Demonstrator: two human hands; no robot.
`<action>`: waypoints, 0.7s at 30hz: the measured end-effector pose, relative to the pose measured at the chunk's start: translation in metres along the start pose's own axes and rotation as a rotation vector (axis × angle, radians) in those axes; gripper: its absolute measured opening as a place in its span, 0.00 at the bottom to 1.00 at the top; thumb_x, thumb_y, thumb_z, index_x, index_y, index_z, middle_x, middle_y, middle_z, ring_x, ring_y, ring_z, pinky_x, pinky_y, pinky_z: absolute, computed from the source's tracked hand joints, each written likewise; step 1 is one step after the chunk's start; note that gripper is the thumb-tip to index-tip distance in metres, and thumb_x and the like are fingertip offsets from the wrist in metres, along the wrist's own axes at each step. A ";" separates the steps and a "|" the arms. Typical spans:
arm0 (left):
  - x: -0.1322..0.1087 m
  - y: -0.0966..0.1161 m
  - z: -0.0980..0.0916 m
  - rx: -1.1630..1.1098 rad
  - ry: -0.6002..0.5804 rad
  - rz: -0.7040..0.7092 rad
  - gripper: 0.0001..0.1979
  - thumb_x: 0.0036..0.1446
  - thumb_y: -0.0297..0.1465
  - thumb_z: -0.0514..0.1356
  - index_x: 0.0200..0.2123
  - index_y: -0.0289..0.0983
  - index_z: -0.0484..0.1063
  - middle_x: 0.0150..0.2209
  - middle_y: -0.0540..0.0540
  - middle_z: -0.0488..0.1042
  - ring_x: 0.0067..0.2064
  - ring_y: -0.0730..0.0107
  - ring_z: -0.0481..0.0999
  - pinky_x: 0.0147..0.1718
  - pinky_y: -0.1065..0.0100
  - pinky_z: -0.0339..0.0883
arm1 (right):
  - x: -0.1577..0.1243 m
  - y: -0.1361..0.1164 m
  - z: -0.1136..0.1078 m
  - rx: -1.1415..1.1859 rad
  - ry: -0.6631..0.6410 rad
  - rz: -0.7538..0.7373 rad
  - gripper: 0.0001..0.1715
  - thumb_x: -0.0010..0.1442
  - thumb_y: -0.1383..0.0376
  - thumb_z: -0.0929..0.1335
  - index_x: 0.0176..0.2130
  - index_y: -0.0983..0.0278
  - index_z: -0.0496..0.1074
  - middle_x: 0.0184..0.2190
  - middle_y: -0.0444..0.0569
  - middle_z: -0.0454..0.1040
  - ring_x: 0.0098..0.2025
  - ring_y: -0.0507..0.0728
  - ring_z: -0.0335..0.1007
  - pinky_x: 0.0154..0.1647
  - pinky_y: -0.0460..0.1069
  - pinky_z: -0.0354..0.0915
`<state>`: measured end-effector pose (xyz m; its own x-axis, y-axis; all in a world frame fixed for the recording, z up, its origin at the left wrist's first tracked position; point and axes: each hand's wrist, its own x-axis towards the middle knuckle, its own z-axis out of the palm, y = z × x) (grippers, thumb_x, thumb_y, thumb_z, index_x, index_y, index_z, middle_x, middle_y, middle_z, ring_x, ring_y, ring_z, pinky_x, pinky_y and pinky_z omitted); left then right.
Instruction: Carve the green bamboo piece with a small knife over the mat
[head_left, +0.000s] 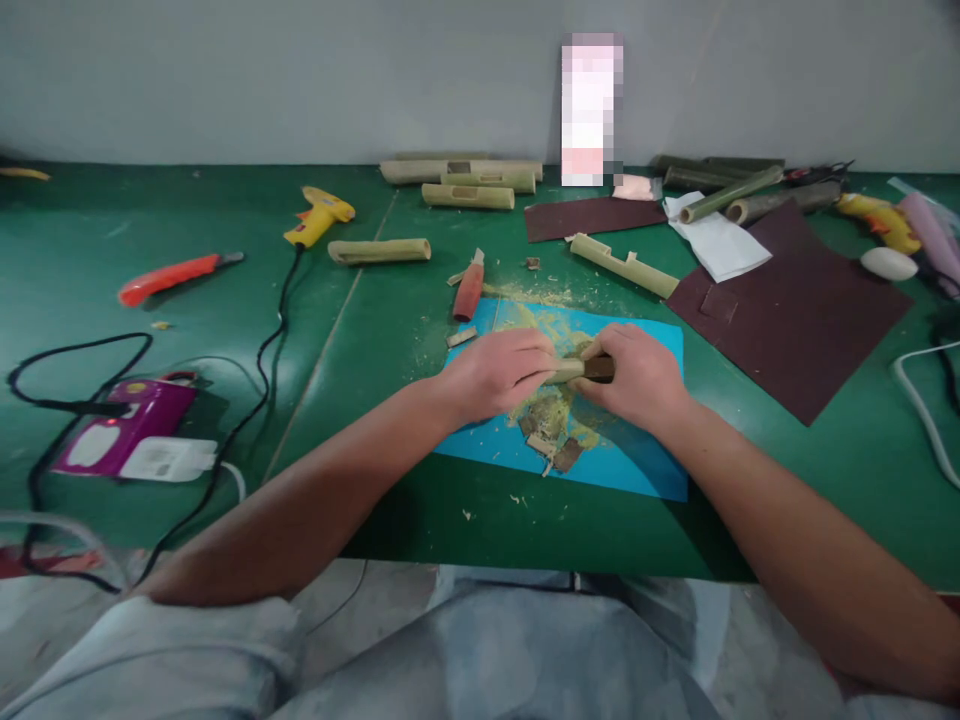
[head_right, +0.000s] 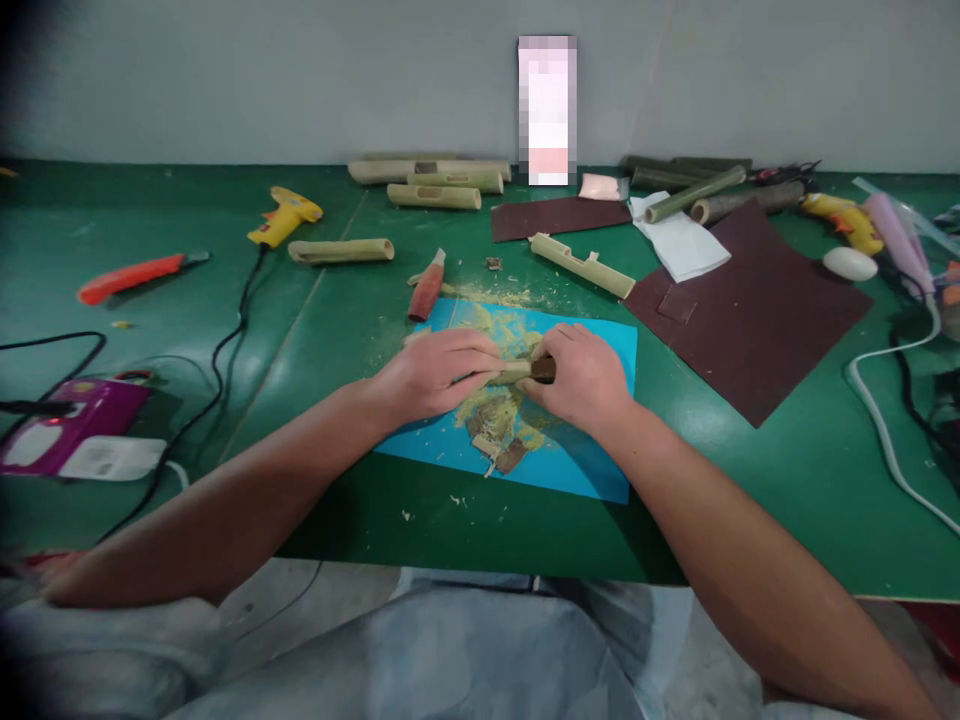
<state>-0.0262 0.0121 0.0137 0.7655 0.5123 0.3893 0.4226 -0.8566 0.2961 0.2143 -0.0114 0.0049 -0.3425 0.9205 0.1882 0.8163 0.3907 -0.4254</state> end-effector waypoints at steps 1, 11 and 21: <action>0.000 0.000 0.000 0.011 0.006 0.004 0.12 0.71 0.31 0.54 0.42 0.38 0.78 0.43 0.43 0.80 0.45 0.65 0.79 0.44 0.65 0.73 | 0.000 0.000 0.000 0.000 -0.002 -0.002 0.13 0.54 0.58 0.76 0.34 0.59 0.71 0.37 0.50 0.75 0.42 0.62 0.70 0.38 0.54 0.60; 0.003 0.001 0.001 -0.001 0.025 0.013 0.11 0.71 0.30 0.55 0.42 0.37 0.78 0.42 0.43 0.80 0.44 0.65 0.79 0.43 0.64 0.73 | 0.001 0.000 0.000 -0.015 -0.022 0.022 0.14 0.53 0.57 0.76 0.34 0.59 0.70 0.36 0.51 0.74 0.42 0.63 0.69 0.36 0.54 0.58; 0.005 0.002 0.002 0.021 0.025 0.056 0.13 0.72 0.32 0.54 0.41 0.37 0.78 0.41 0.43 0.80 0.43 0.65 0.79 0.42 0.64 0.72 | 0.000 -0.001 -0.001 -0.009 -0.021 0.022 0.14 0.53 0.57 0.76 0.34 0.59 0.70 0.36 0.51 0.74 0.41 0.62 0.68 0.36 0.54 0.57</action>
<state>-0.0205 0.0131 0.0141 0.7762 0.4645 0.4262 0.3894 -0.8850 0.2553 0.2138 -0.0113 0.0059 -0.3335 0.9290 0.1604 0.8278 0.3700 -0.4217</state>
